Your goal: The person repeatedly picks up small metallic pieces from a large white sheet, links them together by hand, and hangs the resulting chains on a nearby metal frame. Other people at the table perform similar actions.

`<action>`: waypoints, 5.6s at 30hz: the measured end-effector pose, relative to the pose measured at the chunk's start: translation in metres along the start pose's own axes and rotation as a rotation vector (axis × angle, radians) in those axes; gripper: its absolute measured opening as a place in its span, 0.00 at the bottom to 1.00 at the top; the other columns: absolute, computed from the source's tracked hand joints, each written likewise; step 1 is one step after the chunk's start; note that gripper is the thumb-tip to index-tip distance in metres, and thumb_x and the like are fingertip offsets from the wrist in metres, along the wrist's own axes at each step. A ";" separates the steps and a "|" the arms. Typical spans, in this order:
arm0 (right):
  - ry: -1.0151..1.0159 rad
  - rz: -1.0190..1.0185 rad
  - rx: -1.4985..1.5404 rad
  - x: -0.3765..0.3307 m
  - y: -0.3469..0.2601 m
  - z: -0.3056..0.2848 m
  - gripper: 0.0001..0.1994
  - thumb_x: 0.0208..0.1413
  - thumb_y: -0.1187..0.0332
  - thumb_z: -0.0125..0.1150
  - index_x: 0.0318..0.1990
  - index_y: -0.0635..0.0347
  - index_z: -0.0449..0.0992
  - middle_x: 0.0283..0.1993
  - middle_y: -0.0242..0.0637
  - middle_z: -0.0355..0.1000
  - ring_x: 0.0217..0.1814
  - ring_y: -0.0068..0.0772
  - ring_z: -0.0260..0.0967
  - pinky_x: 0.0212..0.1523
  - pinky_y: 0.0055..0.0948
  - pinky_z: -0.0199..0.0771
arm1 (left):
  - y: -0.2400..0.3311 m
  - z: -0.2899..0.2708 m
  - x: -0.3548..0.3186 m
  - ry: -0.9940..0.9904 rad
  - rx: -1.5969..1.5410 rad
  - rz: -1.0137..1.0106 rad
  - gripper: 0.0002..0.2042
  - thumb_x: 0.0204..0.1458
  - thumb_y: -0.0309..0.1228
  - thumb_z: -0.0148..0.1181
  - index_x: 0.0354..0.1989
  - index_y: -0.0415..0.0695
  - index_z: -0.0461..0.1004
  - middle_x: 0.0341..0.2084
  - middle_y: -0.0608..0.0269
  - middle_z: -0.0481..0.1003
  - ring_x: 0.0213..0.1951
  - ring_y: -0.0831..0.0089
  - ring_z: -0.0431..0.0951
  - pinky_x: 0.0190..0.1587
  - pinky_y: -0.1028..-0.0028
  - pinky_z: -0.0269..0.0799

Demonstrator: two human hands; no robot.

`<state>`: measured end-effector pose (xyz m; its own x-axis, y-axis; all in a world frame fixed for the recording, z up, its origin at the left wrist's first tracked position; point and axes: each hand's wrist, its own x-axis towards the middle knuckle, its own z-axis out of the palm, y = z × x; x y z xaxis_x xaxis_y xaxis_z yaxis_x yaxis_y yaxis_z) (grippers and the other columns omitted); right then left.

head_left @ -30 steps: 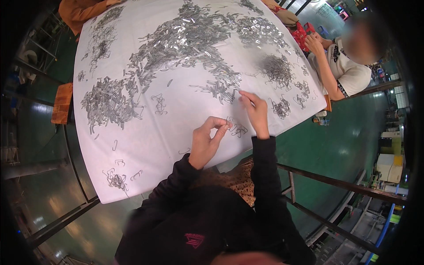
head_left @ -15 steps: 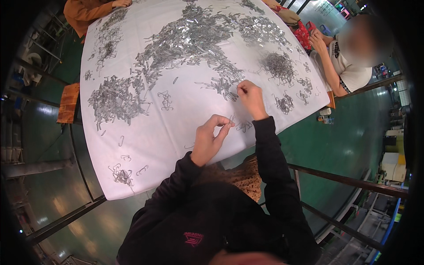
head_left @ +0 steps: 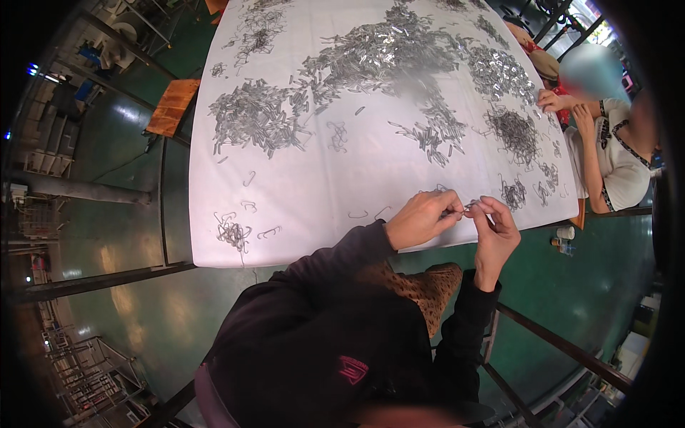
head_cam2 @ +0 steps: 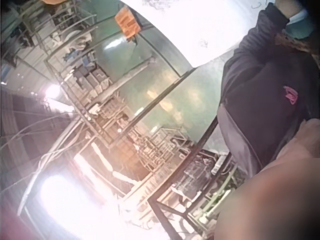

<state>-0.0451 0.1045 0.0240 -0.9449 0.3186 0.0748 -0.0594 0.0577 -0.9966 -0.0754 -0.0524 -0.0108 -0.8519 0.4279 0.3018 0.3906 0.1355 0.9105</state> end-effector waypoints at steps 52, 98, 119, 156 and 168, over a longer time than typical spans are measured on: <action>0.388 -0.115 0.104 -0.084 0.026 -0.058 0.09 0.49 0.86 0.61 0.39 0.69 0.78 0.34 0.34 0.71 0.34 0.22 0.73 0.35 0.16 0.74 | 0.044 0.075 0.003 -0.168 -0.102 0.128 0.06 0.51 0.19 0.59 0.37 0.38 0.73 0.38 0.58 0.74 0.36 0.71 0.76 0.40 0.75 0.73; 0.151 -0.023 0.018 -0.044 -0.013 -0.111 0.10 0.51 0.85 0.58 0.41 0.70 0.79 0.37 0.38 0.74 0.38 0.25 0.74 0.40 0.19 0.73 | 0.036 0.102 0.010 -0.318 -0.190 0.009 0.04 0.57 0.24 0.56 0.39 0.38 0.71 0.34 0.59 0.77 0.38 0.72 0.80 0.41 0.75 0.73; 0.403 -0.059 0.165 -0.046 0.005 -0.135 0.08 0.46 0.89 0.59 0.34 0.71 0.77 0.31 0.39 0.74 0.33 0.24 0.73 0.36 0.20 0.74 | -0.057 0.074 0.142 -0.066 0.378 0.167 0.10 0.51 0.30 0.61 0.39 0.39 0.79 0.36 0.52 0.78 0.38 0.56 0.77 0.44 0.65 0.72; 0.427 0.120 0.250 -0.072 0.024 -0.114 0.06 0.50 0.86 0.59 0.35 0.70 0.79 0.32 0.35 0.75 0.30 0.21 0.72 0.33 0.19 0.74 | 0.029 0.105 0.047 -0.458 -0.640 -0.306 0.04 0.59 0.21 0.52 0.40 0.34 0.69 0.33 0.60 0.73 0.33 0.75 0.77 0.38 0.76 0.76; 0.357 -0.015 0.191 -0.076 0.032 -0.097 0.08 0.51 0.86 0.58 0.38 0.71 0.78 0.33 0.36 0.73 0.31 0.24 0.71 0.35 0.20 0.73 | 0.036 0.106 0.020 -0.344 -0.283 -0.057 0.05 0.55 0.22 0.57 0.39 0.38 0.72 0.39 0.63 0.70 0.39 0.75 0.73 0.40 0.76 0.70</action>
<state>0.0560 0.1734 -0.0106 -0.7744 0.6295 0.0634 -0.1627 -0.1012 -0.9815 -0.0415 0.0555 -0.0019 -0.6847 0.7059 0.1811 0.1950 -0.0620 0.9788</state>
